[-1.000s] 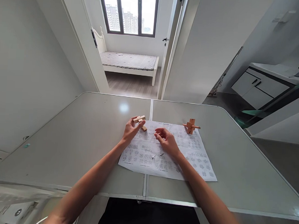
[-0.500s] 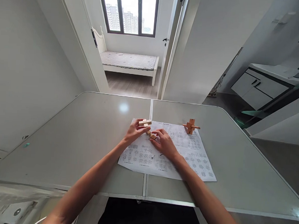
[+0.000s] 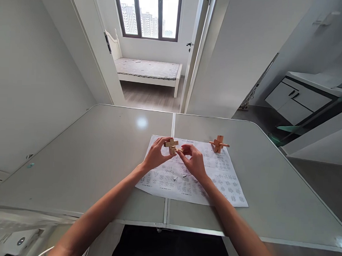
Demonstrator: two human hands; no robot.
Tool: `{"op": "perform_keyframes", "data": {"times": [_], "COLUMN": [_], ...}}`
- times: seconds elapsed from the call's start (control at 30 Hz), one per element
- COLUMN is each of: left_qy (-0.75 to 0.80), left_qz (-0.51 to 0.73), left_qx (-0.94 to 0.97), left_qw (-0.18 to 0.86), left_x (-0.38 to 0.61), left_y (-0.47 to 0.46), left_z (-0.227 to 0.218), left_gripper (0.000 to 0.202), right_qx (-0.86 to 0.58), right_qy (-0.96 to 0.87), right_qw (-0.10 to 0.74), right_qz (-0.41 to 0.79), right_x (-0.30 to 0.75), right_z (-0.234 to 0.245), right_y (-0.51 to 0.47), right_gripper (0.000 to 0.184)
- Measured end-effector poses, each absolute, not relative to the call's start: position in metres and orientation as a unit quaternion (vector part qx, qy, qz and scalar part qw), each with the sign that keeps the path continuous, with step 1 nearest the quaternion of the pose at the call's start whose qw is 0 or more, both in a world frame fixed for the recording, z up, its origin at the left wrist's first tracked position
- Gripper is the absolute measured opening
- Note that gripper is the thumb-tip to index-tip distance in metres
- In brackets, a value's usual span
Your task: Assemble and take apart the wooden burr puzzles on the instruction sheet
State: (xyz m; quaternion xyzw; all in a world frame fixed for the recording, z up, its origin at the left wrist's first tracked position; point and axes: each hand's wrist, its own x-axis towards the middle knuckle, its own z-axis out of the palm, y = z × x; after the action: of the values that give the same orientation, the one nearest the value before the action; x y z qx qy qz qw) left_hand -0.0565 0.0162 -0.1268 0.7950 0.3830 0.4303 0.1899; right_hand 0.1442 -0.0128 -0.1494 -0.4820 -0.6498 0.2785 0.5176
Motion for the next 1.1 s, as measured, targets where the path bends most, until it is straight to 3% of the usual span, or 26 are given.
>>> {"op": "perform_keyframes", "data": {"times": [0.47,1.1], "left_qy": [0.32,0.356], "left_qz": [0.395,0.368], "left_qx": [0.856,0.853], "left_qw": [0.093,0.099], "left_x": [-0.0561,-0.0535], "left_y": [0.0141,0.0115], "left_z": [-0.1322,-0.1324], "left_gripper": [0.054,0.048], "right_qx": [-0.486,-0.475], "right_qy": [-0.6,-0.604], "right_qw": [0.55,0.56], "right_qz": [0.319,0.311], "right_x": [0.1381,0.1358], "right_z": [-0.1392,-0.143], "right_y": [-0.0205,-0.0235], "right_gripper": [0.044,0.038]}}
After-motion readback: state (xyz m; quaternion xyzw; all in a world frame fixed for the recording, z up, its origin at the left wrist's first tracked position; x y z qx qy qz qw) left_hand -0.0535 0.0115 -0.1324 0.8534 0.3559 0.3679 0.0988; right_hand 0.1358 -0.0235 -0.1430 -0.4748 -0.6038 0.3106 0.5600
